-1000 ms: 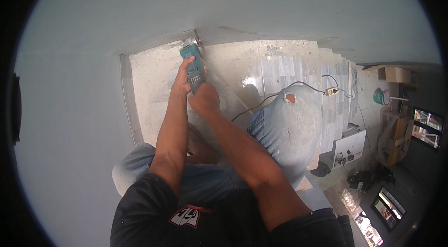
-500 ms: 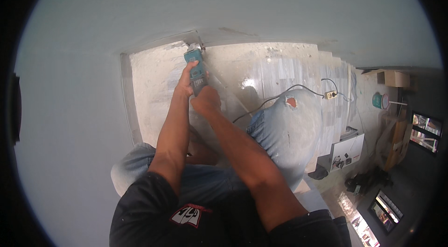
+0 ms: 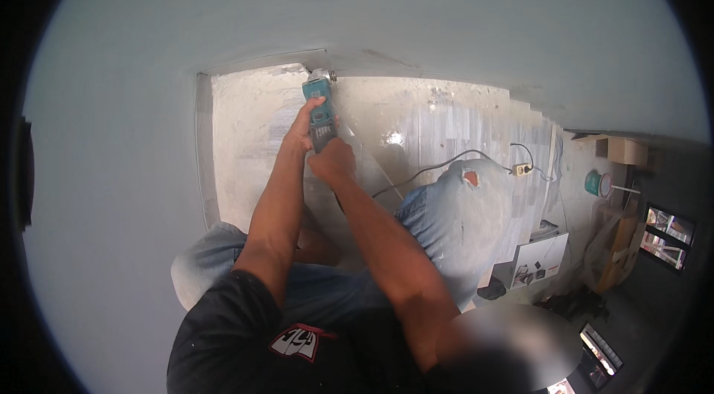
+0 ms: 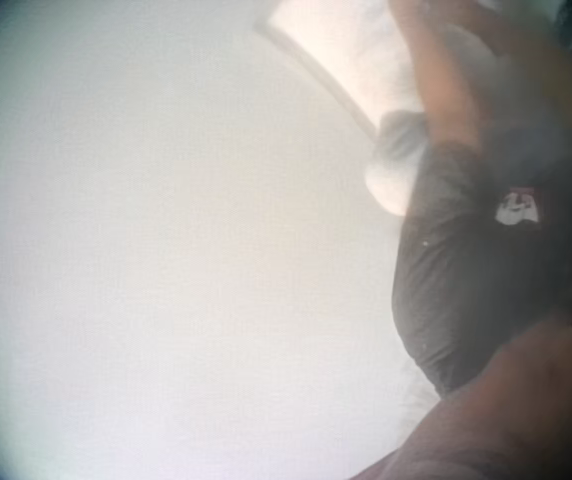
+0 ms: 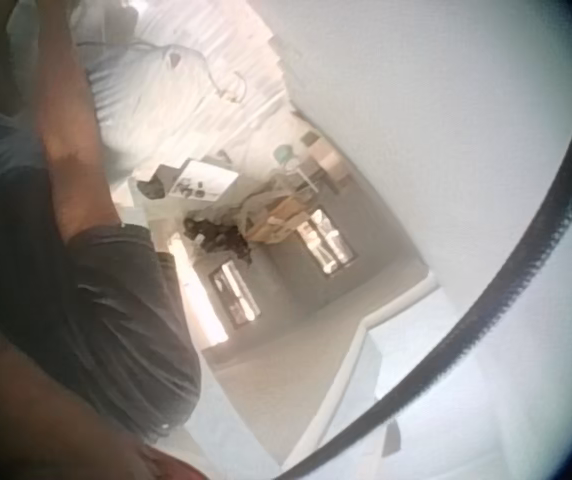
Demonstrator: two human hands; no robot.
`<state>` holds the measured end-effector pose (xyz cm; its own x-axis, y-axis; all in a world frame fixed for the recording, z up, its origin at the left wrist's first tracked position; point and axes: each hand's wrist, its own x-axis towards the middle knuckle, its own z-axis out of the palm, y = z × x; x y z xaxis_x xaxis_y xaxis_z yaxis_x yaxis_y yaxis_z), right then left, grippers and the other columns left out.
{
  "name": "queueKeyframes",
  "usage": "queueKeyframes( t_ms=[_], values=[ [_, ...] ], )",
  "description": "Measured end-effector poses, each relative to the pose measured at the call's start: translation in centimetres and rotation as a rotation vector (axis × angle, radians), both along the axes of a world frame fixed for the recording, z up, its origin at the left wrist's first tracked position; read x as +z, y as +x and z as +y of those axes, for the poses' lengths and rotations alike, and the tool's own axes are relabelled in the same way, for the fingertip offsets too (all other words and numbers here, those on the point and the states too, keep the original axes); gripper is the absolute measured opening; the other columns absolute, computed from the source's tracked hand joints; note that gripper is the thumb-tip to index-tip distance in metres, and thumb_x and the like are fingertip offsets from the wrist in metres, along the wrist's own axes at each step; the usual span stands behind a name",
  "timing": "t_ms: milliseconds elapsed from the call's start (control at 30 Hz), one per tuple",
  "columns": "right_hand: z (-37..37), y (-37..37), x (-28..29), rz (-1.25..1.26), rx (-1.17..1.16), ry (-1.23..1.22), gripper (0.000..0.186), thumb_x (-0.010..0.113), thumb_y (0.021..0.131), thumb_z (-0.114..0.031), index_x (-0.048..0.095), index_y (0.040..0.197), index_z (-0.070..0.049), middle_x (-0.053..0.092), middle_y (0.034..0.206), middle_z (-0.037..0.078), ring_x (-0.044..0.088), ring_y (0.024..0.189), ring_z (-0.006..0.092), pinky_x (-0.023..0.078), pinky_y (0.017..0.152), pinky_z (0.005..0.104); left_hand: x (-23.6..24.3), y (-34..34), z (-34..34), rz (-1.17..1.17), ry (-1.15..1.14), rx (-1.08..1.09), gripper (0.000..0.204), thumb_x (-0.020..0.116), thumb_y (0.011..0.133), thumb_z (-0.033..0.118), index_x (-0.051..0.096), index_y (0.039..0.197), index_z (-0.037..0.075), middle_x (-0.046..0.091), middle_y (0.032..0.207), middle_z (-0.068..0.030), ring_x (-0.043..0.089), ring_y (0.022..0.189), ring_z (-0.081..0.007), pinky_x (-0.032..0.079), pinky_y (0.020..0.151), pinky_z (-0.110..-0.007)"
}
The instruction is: The person sands the floor edges and corners using a power sander, moving the tool along the base of the wall.
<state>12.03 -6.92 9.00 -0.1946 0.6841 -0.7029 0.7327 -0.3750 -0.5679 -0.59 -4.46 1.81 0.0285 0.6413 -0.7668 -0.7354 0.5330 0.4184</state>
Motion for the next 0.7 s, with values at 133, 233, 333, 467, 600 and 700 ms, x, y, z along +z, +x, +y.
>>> queueKeyframes(
  t_ms=[133,233,333,467,600,700],
  values=[
    [0.0,-0.3,-0.3,-0.002,0.034,0.021,0.037,0.071,0.066,-0.024,0.065,0.085,0.008,0.069,0.085,0.023,0.070,0.078,0.0325,0.056,0.070,0.0390,-0.4,-0.5,0.1,-0.001,0.005,0.014,0.051,0.073,0.073,0.039,0.053,0.107,0.005,0.061,0.084,-0.0145,0.063,0.070,-0.0248,0.055,0.064,-0.039],
    [0.1,-0.4,-0.6,-0.010,0.032,0.030,0.037,0.071,0.065,-0.024,0.066,0.084,0.007,0.069,0.084,0.023,0.070,0.079,0.0329,0.056,0.072,0.0393,-0.6,-0.7,0.2,0.009,0.014,-0.005,0.053,0.073,0.073,0.040,0.053,0.107,0.005,0.061,0.084,-0.0146,0.063,0.070,-0.0247,0.055,0.064,-0.039],
    [0.0,-0.6,-0.9,-0.010,0.022,0.030,0.037,0.071,0.065,-0.025,0.066,0.082,0.007,0.069,0.083,0.023,0.070,0.080,0.0329,0.055,0.073,0.0393,-0.7,-0.9,0.3,0.016,0.005,-0.019,0.055,0.074,0.072,0.040,0.052,0.108,0.005,0.061,0.084,-0.0150,0.063,0.070,-0.0249,0.055,0.063,-0.039],
    [0.0,-0.6,-0.4,0.000,0.014,-0.001,0.034,0.070,0.065,-0.024,0.066,0.081,0.006,0.069,0.082,0.023,0.070,0.080,0.0322,0.055,0.072,0.0390,-1.0,-1.1,0.2,0.004,-0.009,-0.015,0.055,0.074,0.072,0.040,0.053,0.109,0.005,0.062,0.084,-0.0156,0.063,0.070,-0.0253,0.056,0.063,-0.040],
    [0.1,-0.7,-0.3,0.003,0.012,-0.010,0.033,0.070,0.066,-0.023,0.066,0.081,0.006,0.069,0.081,0.023,0.070,0.079,0.0325,0.056,0.071,0.0390,-1.0,-1.2,0.3,0.000,0.009,-0.020,0.054,0.073,0.073,0.040,0.053,0.109,0.004,0.062,0.084,-0.0159,0.063,0.070,-0.0258,0.056,0.063,-0.040],
    [0.1,-0.7,-0.3,0.004,-0.003,0.009,0.034,0.070,0.066,-0.023,0.066,0.082,0.007,0.069,0.081,0.023,0.070,0.078,0.0328,0.056,0.071,0.0392,-0.8,-1.0,0.5,0.014,0.017,-0.017,0.053,0.072,0.074,0.040,0.053,0.107,0.003,0.062,0.083,-0.0162,0.064,0.069,-0.0260,0.056,0.063,-0.040]
  ],
)
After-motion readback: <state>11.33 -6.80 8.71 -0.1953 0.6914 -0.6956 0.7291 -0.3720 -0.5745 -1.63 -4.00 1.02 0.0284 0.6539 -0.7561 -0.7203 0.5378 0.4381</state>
